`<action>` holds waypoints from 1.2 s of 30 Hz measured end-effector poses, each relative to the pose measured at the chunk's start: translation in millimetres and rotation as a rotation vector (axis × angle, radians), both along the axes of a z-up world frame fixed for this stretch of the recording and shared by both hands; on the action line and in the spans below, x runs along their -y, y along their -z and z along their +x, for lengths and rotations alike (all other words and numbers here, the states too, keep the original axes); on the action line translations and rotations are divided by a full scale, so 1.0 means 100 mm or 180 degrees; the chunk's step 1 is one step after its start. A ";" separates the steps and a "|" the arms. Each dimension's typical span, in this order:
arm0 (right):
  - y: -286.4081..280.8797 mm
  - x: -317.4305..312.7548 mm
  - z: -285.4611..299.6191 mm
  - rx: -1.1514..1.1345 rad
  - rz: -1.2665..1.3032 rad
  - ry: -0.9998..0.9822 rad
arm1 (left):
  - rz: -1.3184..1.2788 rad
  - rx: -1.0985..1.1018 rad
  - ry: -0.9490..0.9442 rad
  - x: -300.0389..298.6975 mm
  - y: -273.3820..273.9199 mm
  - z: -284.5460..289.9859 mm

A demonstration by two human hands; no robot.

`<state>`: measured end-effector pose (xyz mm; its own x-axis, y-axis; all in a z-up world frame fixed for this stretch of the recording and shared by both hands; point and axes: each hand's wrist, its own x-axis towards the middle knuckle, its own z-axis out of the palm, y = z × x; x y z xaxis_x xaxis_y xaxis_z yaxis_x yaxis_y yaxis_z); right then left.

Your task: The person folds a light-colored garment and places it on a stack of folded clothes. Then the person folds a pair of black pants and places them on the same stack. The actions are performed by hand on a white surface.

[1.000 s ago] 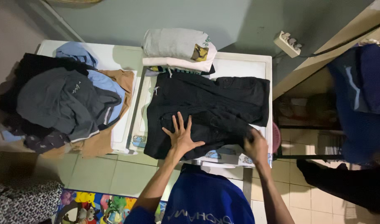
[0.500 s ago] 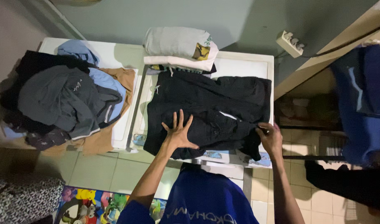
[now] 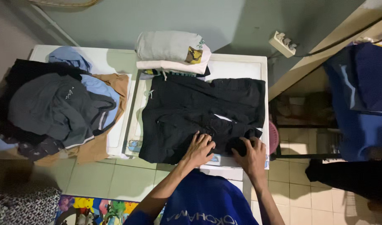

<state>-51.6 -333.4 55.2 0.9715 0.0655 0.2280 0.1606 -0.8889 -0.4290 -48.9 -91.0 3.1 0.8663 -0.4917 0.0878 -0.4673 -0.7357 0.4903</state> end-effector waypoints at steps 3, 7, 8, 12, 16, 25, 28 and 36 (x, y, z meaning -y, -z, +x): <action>-0.02 0.07 -0.06 0.0083 0.0271 0.0097 | -0.0033 -0.0078 0.0103 -0.08 0.00 0.00; 0.04 0.15 -0.07 -0.0180 0.0674 0.0337 | 0.0070 -0.0006 0.0118 -0.10 0.03 0.03; 0.07 0.17 -0.10 -0.0153 0.0609 0.0378 | 0.0040 -0.0143 0.0109 -0.09 0.04 0.02; 0.18 0.24 -0.10 -0.0742 0.0550 0.0520 | -0.0282 -0.0672 -0.0022 -0.10 -0.02 0.14; 0.37 0.41 -0.07 -0.0288 0.1424 0.0303 | -0.0496 -0.0838 -0.0116 -0.18 -0.17 0.19; 0.47 0.82 0.15 -0.0999 0.2133 0.0959 | 0.0391 -0.0928 0.0330 -0.09 -0.67 0.26; 0.34 0.76 0.24 -0.0424 0.1474 0.0842 | 0.0355 -0.1186 0.0197 -0.03 -0.71 0.31; 0.26 0.55 0.83 -0.1381 0.0695 0.0028 | -0.0501 0.1047 0.0010 0.33 -0.31 0.97</action>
